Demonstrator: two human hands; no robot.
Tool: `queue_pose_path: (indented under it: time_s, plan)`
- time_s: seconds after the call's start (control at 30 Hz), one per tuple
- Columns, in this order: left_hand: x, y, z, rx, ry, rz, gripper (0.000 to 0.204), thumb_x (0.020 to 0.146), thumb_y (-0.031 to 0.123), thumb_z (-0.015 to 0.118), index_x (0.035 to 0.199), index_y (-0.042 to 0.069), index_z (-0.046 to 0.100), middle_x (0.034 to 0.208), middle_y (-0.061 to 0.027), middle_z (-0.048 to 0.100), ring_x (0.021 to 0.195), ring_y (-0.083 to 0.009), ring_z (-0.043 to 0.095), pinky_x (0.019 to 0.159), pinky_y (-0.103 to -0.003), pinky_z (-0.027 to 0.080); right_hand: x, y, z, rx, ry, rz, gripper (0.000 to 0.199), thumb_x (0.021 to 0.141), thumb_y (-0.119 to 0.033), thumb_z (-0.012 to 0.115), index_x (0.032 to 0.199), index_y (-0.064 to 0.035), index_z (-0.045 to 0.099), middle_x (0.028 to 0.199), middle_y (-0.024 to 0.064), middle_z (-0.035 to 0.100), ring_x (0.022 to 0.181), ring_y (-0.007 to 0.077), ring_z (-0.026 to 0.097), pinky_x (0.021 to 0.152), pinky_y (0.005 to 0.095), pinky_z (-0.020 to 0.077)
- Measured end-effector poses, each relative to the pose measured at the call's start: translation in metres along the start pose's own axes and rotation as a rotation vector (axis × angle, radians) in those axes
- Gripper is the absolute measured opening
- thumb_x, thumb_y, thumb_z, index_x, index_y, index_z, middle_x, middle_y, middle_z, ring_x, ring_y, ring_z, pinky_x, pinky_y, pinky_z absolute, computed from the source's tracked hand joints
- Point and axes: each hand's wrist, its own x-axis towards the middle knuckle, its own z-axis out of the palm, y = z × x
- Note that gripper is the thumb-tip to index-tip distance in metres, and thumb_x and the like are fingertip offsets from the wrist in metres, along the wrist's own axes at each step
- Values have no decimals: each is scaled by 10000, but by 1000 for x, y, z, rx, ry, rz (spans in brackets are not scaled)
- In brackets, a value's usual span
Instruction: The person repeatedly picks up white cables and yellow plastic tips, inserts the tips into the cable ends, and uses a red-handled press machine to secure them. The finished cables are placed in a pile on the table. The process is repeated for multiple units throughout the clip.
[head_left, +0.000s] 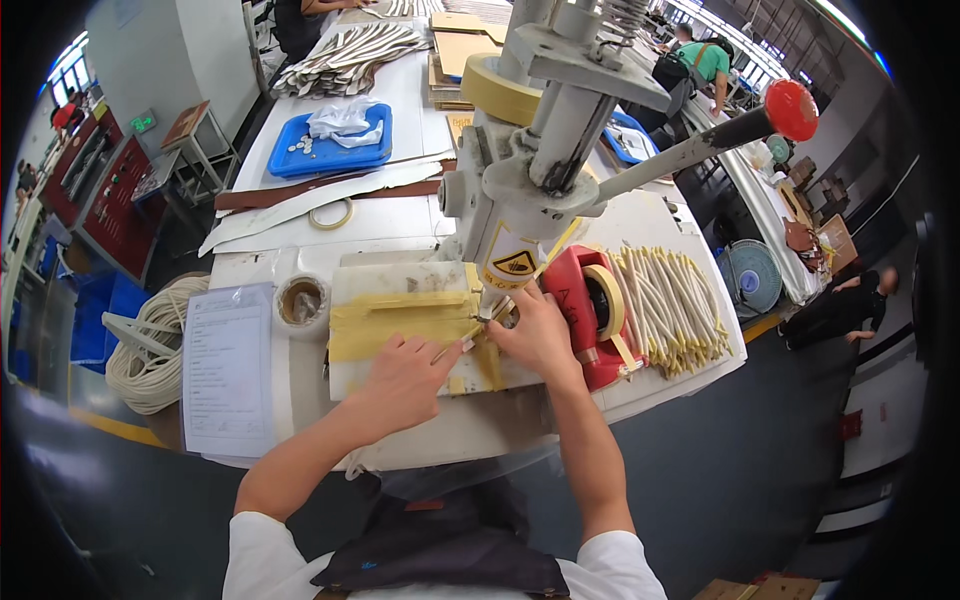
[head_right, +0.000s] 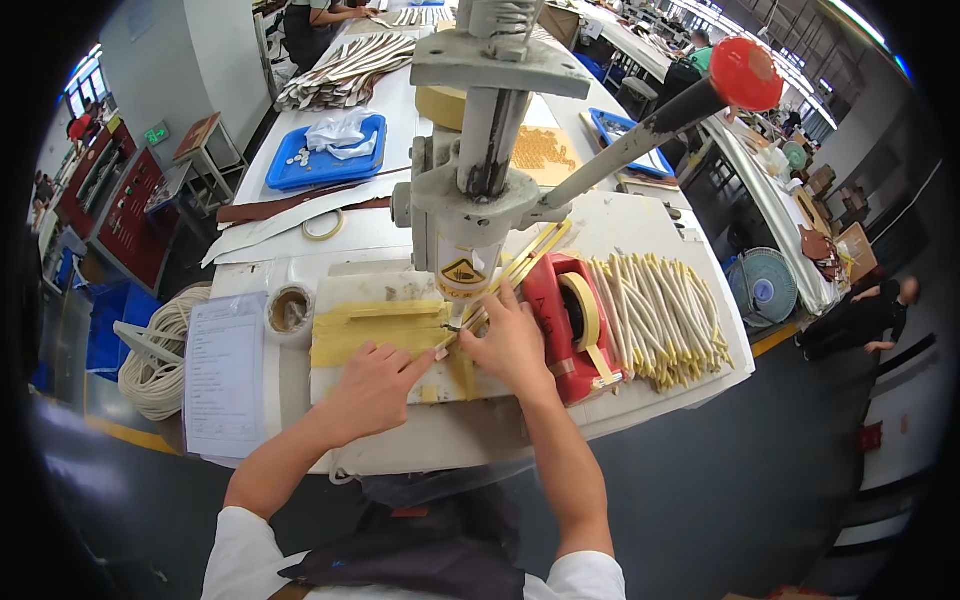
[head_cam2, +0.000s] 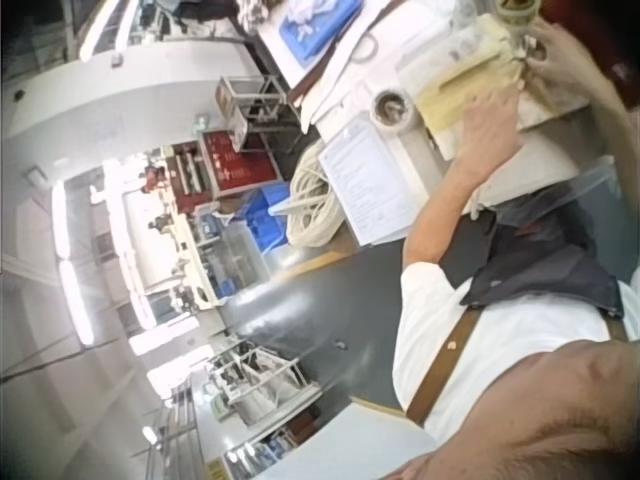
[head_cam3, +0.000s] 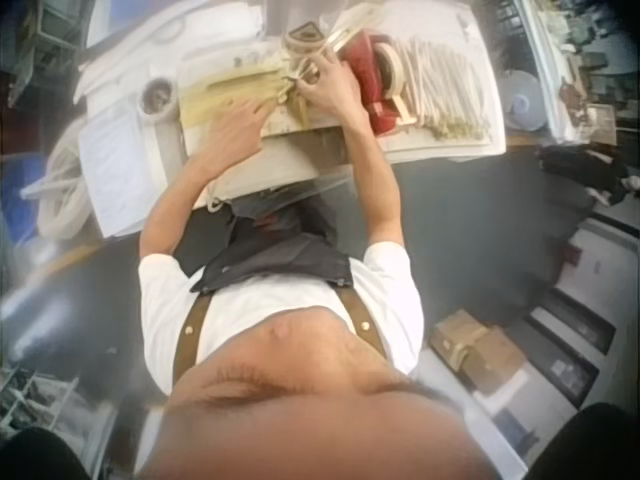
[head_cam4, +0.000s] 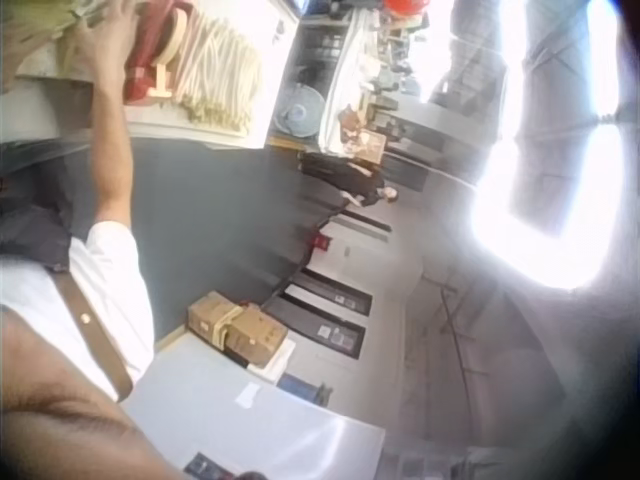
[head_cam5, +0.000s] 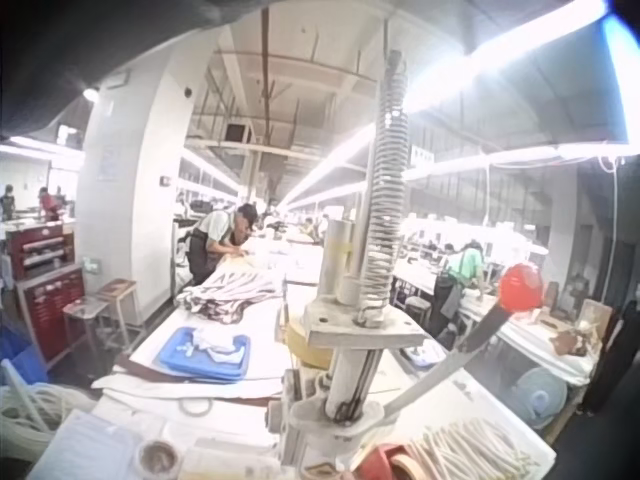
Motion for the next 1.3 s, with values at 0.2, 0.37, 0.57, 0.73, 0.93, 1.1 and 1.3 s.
queue_pose_path:
  time_s: [0.2, 0.37, 0.57, 0.73, 0.93, 1.1, 1.3]
  plan:
    - [-1, 2, 0, 44, 1, 3, 633, 699, 80, 665, 1332, 72, 645, 852, -55, 614, 799, -229, 592, 769, -370, 413, -1, 1, -2, -12, -6, -5, 608, 806, -293, 771, 1350, -71, 616, 1588, 254, 387, 1234, 494, 550, 1048, 499, 494]
    - [-3, -1, 4, -25, 16, -18, 608, 723, 72, 648, 1331, 71, 648, 842, -50, 612, 799, -233, 600, 785, -381, 422, -1, -2, -2, 8, -1, -30, 605, 810, -291, 768, 1349, -63, 614, 1586, 256, 386, 1233, 496, 549, 1058, 500, 488]
    - [-2, -6, 2, -43, -85, -49, 571, 770, 75, 624, 1340, 78, 639, 835, -64, 612, 790, -260, 617, 780, -410, 434, -1, 0, -2, -19, 12, -20, 622, 812, -285, 767, 1366, -54, 605, 1574, 252, 406, 1234, 505, 546, 1054, 509, 486]
    - [-1, -6, 7, -95, -67, -64, 549, 794, 73, 610, 1342, 91, 633, 835, -69, 613, 795, -269, 620, 775, -423, 437, -10, -2, -10, 69, 63, -74, 553, 843, -237, 743, 1338, -28, 613, 1425, 241, 531, 1102, 438, 629, 999, 472, 509]
    - [-1, -5, 3, -87, -100, -67, 621, 769, 60, 607, 1388, 95, 598, 899, -81, 675, 870, -265, 650, 799, -401, 423, -8, -47, -178, 737, 809, -262, 435, 1080, -309, 468, 1358, -11, 619, 1354, 158, 647, 1233, 280, 629, 1063, 385, 463]
    - [-2, -5, 5, -92, -63, -69, 612, 772, 42, 593, 1382, 86, 599, 898, -82, 674, 879, -262, 644, 797, -394, 415, 22, -102, -276, 1300, 68, -705, 378, 1041, -361, 502, 1033, -1, 618, 871, 116, 613, 803, 212, 583, 840, 366, 439]
    - [1, -2, 4, -108, -54, -70, 587, 797, 41, 582, 1378, 118, 613, 888, -84, 652, 845, -275, 628, 789, -426, 420, -72, -72, -180, 1269, 530, -876, 351, 982, -348, 510, 757, -80, 504, 625, 56, 491, 646, 211, 485, 796, 437, 385]
